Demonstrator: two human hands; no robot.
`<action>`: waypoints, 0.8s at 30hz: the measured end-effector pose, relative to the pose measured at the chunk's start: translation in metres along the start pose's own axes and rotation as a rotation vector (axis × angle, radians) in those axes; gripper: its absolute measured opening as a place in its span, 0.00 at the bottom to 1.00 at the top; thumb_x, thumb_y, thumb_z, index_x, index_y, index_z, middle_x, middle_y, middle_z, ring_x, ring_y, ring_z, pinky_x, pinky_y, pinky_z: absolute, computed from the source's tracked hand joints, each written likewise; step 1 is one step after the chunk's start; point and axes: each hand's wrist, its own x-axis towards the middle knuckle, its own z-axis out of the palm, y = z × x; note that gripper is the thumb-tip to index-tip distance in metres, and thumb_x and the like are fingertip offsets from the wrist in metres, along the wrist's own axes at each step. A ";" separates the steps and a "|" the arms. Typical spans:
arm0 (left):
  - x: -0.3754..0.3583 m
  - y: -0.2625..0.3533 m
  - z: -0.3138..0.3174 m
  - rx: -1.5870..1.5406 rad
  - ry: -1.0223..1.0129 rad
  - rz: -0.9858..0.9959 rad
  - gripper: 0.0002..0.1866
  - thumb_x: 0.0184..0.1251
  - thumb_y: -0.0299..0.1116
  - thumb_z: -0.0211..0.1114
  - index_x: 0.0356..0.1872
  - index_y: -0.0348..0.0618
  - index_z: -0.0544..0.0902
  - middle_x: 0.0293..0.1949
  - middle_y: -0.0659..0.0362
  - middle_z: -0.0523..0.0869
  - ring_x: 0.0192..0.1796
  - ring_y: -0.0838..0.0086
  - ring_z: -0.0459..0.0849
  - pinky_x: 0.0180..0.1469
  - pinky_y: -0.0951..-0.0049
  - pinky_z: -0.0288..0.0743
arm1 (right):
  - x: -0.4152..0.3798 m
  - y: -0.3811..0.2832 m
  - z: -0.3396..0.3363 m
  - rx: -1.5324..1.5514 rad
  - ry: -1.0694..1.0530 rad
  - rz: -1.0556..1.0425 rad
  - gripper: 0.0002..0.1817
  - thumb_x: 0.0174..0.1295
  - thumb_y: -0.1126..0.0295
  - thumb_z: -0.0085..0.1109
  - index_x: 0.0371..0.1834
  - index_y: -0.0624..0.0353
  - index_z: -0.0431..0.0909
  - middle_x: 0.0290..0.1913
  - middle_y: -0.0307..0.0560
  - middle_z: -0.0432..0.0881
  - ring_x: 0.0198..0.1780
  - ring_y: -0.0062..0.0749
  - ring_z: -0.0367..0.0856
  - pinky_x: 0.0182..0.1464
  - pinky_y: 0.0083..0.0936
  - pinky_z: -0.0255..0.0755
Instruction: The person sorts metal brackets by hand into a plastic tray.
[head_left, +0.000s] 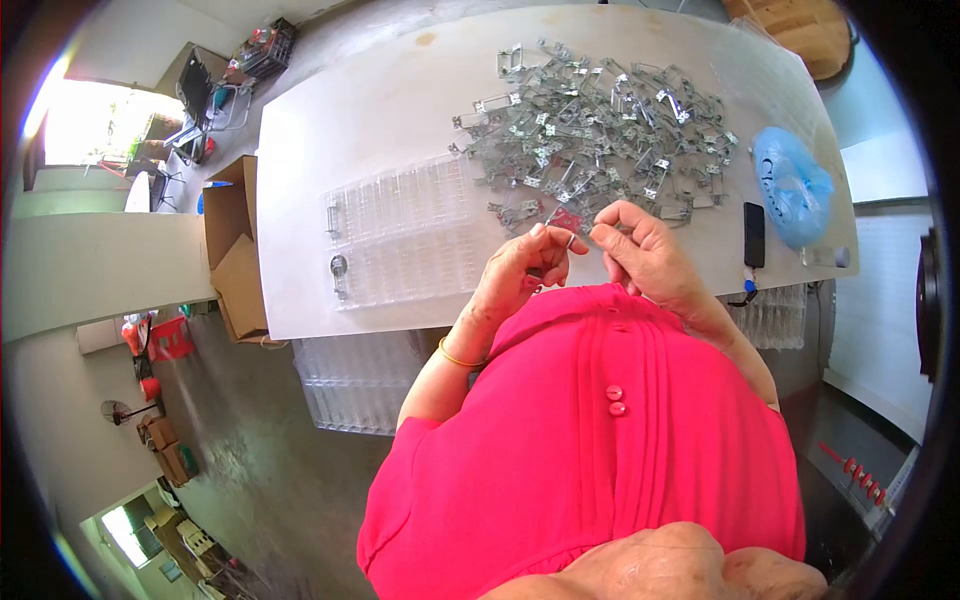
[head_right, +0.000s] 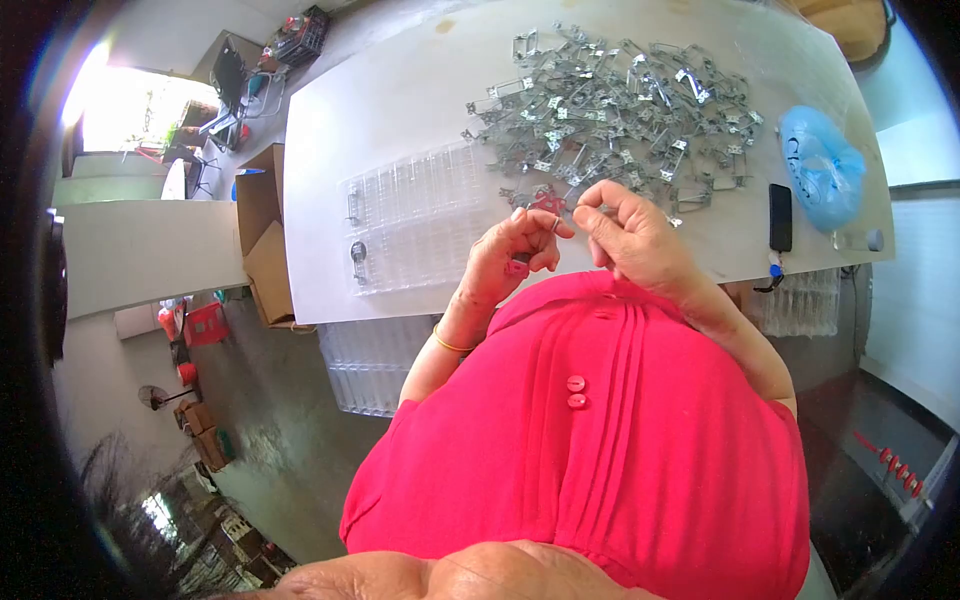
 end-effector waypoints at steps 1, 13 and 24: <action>0.003 -0.002 0.002 0.022 -0.017 -0.010 0.31 0.80 0.55 0.45 0.51 0.31 0.81 0.22 0.66 0.70 0.28 0.81 0.68 0.32 0.78 0.60 | 0.000 0.001 -0.004 -0.001 0.001 0.000 0.08 0.77 0.63 0.52 0.45 0.55 0.74 0.22 0.31 0.74 0.20 0.10 0.66 0.21 0.11 0.59; 0.031 -0.031 0.058 0.315 0.115 0.103 0.27 0.81 0.51 0.46 0.51 0.35 0.82 0.26 0.67 0.69 0.29 0.83 0.63 0.32 0.79 0.57 | -0.013 0.010 -0.068 -0.005 -0.071 0.004 0.06 0.76 0.68 0.53 0.43 0.57 0.76 0.27 0.28 0.71 0.28 0.09 0.66 0.28 0.12 0.60; 0.028 -0.048 0.079 0.374 0.229 0.134 0.26 0.82 0.52 0.47 0.51 0.36 0.82 0.26 0.68 0.70 0.29 0.84 0.62 0.32 0.79 0.57 | -0.020 0.011 -0.085 -0.158 -0.102 -0.019 0.07 0.75 0.68 0.53 0.43 0.61 0.75 0.28 0.32 0.74 0.28 0.12 0.70 0.29 0.16 0.64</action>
